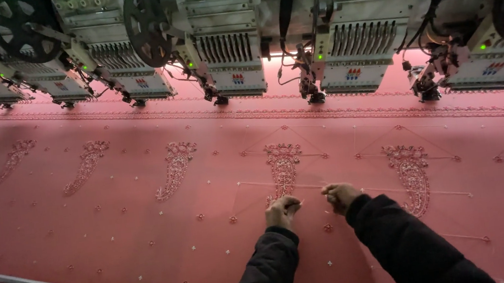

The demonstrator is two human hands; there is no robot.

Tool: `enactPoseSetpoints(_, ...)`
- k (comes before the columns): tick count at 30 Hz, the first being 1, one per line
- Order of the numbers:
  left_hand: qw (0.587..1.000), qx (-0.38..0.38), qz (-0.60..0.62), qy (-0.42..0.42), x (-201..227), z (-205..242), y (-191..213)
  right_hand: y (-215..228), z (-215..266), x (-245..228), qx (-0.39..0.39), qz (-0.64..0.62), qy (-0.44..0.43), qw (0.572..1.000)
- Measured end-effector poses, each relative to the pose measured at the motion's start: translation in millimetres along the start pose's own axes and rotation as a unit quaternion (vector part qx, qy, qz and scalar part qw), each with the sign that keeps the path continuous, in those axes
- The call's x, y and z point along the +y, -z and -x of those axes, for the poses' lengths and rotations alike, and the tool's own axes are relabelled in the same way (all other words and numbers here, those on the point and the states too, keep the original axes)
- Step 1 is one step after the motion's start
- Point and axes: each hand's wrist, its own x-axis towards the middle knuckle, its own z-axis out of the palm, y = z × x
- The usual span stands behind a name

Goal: The person operates a large multi-head embroidery machine, using their hands to thread a needle, adjust the pink fabric on the frame, and smooth the material during the process.

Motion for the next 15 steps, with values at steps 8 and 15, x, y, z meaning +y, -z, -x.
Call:
enactPoseSetpoints(8, 0.999, -0.014, 0.035, 0.036, 45.9, 7.6, 46.3, -104.9, 77.5, 17.0, -0.123, 0.501, 0.297, 0.804)
enactPoseSetpoints(15, 0.991, 0.002, 0.137, 0.010, 42.1, 18.8, 86.5, -63.3, 27.3, 20.5, -0.040, 0.577, 0.340, 0.742)
